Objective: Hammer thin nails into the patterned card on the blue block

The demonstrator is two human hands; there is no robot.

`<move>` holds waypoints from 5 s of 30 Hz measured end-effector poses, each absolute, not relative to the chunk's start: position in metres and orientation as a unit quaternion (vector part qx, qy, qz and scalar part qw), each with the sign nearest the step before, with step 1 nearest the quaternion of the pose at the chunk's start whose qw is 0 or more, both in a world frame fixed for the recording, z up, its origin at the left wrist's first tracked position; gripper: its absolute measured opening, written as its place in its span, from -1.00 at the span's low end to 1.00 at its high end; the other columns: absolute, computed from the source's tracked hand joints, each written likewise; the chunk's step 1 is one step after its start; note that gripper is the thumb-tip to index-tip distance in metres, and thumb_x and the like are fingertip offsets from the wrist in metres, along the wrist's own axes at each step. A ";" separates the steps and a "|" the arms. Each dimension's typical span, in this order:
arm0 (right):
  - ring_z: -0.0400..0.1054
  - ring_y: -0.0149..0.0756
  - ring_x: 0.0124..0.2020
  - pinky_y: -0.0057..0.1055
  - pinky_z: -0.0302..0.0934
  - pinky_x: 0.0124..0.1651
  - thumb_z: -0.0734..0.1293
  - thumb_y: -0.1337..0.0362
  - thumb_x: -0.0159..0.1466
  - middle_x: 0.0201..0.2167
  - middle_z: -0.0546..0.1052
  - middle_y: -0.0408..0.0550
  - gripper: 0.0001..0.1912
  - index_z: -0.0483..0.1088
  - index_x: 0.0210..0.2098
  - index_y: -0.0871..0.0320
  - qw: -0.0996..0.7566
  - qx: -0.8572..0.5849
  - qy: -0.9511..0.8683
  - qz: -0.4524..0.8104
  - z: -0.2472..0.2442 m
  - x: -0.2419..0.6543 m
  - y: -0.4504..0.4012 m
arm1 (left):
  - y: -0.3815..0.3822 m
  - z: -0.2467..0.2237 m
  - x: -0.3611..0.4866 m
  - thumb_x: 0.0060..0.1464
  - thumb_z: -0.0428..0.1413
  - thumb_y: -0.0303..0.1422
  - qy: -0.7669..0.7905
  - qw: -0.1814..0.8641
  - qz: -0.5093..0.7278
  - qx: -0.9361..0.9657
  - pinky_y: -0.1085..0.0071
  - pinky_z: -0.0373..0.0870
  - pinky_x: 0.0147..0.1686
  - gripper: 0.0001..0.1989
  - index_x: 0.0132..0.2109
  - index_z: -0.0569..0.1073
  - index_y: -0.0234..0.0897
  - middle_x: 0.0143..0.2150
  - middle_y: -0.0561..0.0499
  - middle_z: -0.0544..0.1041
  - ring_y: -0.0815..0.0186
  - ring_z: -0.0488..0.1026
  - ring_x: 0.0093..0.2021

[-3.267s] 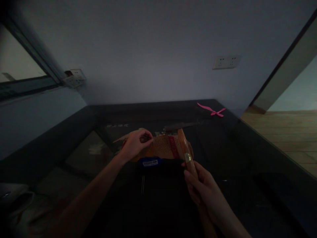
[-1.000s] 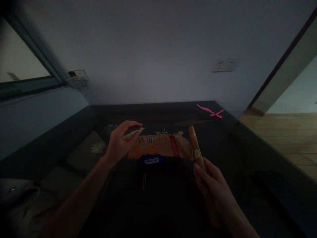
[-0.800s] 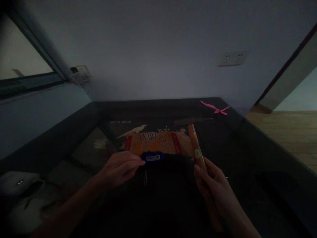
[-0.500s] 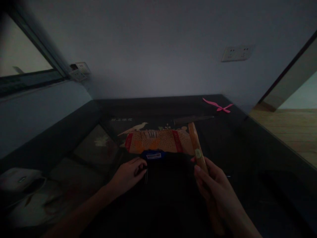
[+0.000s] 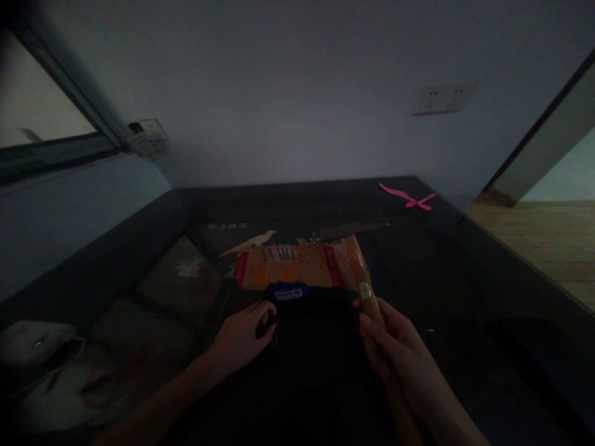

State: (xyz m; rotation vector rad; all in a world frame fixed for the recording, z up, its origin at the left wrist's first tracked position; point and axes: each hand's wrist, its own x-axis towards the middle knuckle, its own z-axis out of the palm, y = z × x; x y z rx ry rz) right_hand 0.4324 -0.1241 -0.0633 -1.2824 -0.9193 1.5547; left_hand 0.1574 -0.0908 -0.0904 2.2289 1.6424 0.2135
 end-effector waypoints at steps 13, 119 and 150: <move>-0.02 -0.60 -0.72 -0.63 -0.15 -0.72 0.41 -0.04 0.09 -0.66 0.18 -0.35 -0.42 0.25 -0.02 0.11 0.441 -0.537 -0.369 0.617 -0.060 0.430 -0.126 | -0.087 -0.080 0.151 0.02 -0.01 -0.51 0.608 0.127 0.011 0.784 0.42 0.31 -0.31 -0.69 -0.07 0.36 -0.16 -0.17 0.02 0.48 0.28 0.46 -0.21; 0.36 -0.28 -0.50 -0.41 0.15 -0.44 0.20 0.16 0.24 -0.47 0.51 -0.08 -0.80 0.41 -0.31 0.09 0.244 -0.595 -0.730 0.232 0.010 0.445 -0.089 | 0.026 -0.036 0.193 0.04 0.15 -0.30 0.501 0.179 0.251 0.809 0.41 0.38 -0.32 -0.81 -0.21 0.58 -0.26 -0.27 -0.04 0.61 0.22 0.52 -0.29; 0.16 -0.45 -0.59 -0.55 0.08 -0.63 0.40 -0.05 0.08 -0.56 0.29 -0.22 -0.56 0.44 -0.17 0.11 0.483 -0.600 -0.384 0.508 -0.053 0.429 -0.127 | 0.016 -0.019 0.195 0.08 0.15 -0.29 0.500 0.103 0.193 0.838 0.37 0.35 -0.22 -0.85 -0.22 0.57 -0.21 -0.24 0.01 0.60 0.22 0.50 -0.23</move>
